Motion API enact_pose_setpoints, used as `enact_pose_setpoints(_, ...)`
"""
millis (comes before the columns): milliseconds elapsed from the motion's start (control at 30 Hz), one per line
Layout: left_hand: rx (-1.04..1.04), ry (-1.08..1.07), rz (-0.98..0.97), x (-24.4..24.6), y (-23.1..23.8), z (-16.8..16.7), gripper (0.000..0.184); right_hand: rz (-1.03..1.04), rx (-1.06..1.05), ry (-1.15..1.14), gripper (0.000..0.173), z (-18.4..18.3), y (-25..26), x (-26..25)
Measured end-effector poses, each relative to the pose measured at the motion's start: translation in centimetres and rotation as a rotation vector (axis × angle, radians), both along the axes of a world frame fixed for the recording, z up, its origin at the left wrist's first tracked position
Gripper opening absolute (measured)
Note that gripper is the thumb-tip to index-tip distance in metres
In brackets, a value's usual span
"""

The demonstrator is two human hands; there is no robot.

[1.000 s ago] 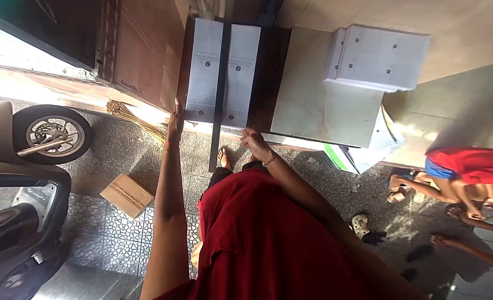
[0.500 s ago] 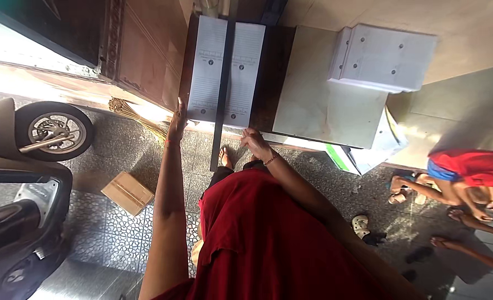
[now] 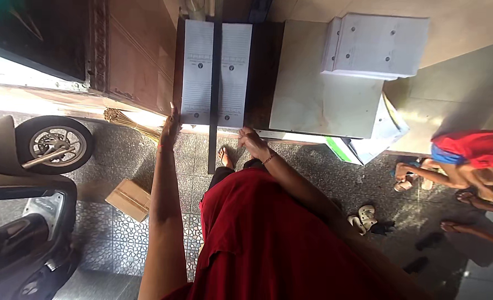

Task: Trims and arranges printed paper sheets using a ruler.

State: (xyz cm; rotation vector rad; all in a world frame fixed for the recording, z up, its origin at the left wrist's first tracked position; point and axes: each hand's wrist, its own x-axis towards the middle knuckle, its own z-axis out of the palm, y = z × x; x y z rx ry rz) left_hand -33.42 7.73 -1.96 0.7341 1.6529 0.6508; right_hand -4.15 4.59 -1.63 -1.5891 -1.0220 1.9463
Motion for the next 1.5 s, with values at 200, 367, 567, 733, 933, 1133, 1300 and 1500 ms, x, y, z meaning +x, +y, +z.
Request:
enact_pose_setpoints(200,-0.018,0.018,-0.004,0.0,0.1,0.3,0.083,0.041,0.01,-0.002,0.058,0.3,0.1,0.2)
enact_pose_setpoints(367,-0.025,0.002,0.012,0.0,0.2,0.0,0.083,0.044,0.022,0.014,0.053,0.1,0.1,0.4)
enact_pose_setpoints(567,0.024,0.229,0.082,0.9,-0.3,1.3,0.08,0.083,-0.024,0.011,0.074,0.6,0.6,1.5)
enact_pose_setpoints(733,0.424,0.165,0.274,7.2,-5.2,8.7,0.06,0.091,-0.026,-0.036,0.082,1.0,0.3,6.4)
enact_pose_setpoints(933,0.06,-0.432,0.313,16.5,-7.7,9.1,0.088,-0.032,-0.055,-0.049,0.072,-1.0,-1.8,15.6)
enact_pose_setpoints(1133,-0.072,-0.402,0.586,20.5,-4.6,3.2,0.097,-0.195,-0.177,-0.046,0.06,-2.0,-2.9,23.2)
enact_pose_setpoints(1300,0.091,-0.423,0.634,21.2,-2.9,1.0,0.107,-0.253,-0.245,-0.024,0.055,-4.1,-3.8,29.1)
enact_pose_setpoints(1500,0.095,-0.419,0.654,22.9,-2.5,1.7,0.11,-0.254,-0.244,-0.048,0.052,-4.4,-2.7,33.5)
